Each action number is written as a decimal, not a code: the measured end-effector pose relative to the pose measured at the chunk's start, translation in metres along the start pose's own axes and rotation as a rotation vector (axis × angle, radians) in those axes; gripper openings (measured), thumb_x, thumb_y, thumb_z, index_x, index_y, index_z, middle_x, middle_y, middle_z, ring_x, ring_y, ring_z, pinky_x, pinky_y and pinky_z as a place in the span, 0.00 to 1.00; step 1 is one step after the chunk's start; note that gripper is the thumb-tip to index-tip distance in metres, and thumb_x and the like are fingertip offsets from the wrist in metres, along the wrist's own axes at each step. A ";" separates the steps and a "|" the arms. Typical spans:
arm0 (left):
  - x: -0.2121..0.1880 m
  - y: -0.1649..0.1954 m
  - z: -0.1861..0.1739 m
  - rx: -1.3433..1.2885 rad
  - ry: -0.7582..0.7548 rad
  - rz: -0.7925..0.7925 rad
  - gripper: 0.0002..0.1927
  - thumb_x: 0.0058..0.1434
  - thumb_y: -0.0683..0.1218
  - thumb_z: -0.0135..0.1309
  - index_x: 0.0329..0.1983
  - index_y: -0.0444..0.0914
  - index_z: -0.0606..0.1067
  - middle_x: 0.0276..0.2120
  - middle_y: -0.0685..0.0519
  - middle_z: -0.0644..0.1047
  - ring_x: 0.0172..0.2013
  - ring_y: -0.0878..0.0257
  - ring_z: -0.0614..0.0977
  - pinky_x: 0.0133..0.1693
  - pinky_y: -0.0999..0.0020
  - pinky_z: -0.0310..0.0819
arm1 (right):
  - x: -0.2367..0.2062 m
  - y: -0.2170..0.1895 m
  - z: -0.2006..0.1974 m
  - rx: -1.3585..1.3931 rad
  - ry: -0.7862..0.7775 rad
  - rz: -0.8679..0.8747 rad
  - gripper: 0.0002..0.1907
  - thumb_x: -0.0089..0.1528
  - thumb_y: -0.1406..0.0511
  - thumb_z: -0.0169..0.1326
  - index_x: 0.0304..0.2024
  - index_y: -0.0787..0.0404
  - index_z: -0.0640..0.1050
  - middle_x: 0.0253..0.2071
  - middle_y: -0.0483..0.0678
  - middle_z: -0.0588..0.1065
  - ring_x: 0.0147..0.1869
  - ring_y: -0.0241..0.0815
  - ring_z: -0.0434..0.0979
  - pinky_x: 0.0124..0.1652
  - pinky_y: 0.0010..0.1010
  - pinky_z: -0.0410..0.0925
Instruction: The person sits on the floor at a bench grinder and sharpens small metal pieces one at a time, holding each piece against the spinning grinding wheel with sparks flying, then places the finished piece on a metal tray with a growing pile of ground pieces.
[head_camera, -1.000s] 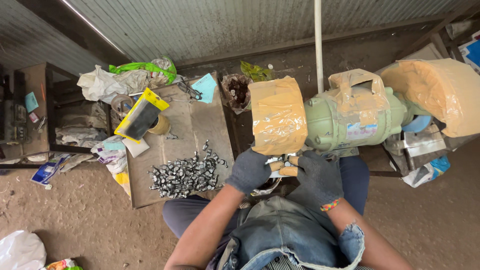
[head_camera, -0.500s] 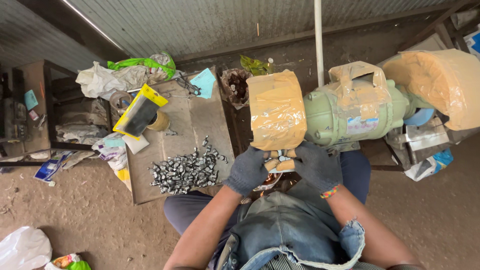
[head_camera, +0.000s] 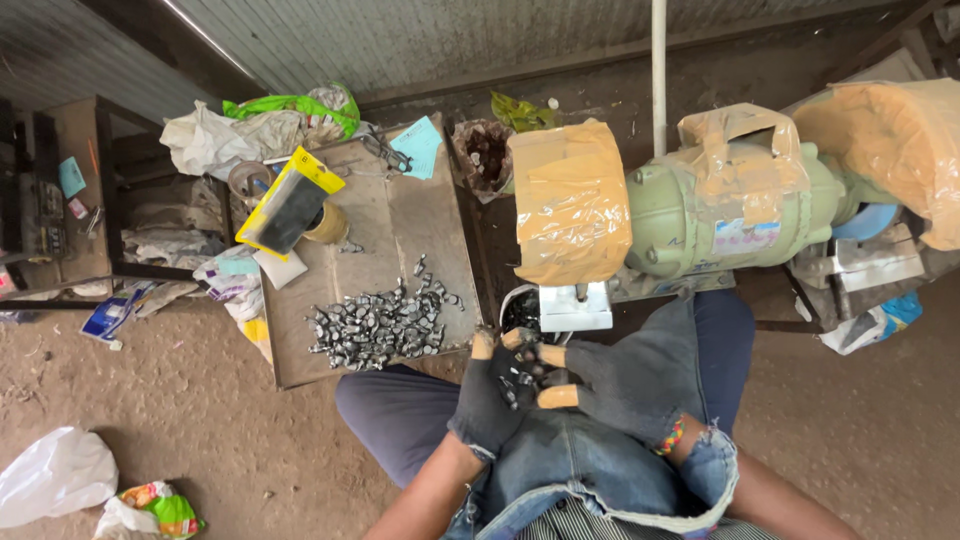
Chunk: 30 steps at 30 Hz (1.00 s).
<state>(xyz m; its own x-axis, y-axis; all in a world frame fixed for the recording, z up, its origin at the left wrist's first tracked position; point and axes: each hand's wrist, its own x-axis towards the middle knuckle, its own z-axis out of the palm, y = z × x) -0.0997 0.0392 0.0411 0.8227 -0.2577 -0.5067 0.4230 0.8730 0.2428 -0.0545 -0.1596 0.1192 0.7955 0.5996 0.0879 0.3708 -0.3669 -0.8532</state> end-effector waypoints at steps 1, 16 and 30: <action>-0.003 0.001 0.012 0.002 0.001 0.013 0.31 0.67 0.68 0.43 0.54 0.38 0.73 0.40 0.52 0.77 0.40 0.58 0.81 0.46 0.60 0.79 | 0.001 -0.002 0.000 0.028 -0.002 -0.010 0.25 0.60 0.55 0.61 0.56 0.59 0.77 0.43 0.48 0.79 0.44 0.48 0.82 0.40 0.39 0.73; -0.007 -0.015 0.074 1.067 -0.048 0.268 0.38 0.73 0.66 0.26 0.66 0.34 0.69 0.57 0.47 0.76 0.55 0.63 0.76 0.59 0.68 0.67 | -0.007 -0.009 -0.041 -0.501 -0.177 -0.123 0.23 0.60 0.53 0.56 0.57 0.48 0.77 0.37 0.47 0.75 0.35 0.50 0.79 0.33 0.43 0.68; -0.006 -0.011 0.078 1.279 -0.099 0.398 0.19 0.72 0.45 0.49 0.63 0.33 0.71 0.46 0.47 0.82 0.38 0.58 0.82 0.40 0.63 0.77 | -0.010 -0.001 -0.048 0.576 0.077 0.625 0.24 0.55 0.67 0.61 0.55 0.63 0.78 0.38 0.48 0.82 0.30 0.31 0.77 0.28 0.25 0.70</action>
<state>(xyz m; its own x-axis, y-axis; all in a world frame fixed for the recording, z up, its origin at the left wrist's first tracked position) -0.0798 -0.0015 0.1064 0.9726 -0.1547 -0.1734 0.1612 -0.0882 0.9830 -0.0400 -0.1995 0.1434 0.8108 0.3496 -0.4694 -0.4324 -0.1826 -0.8830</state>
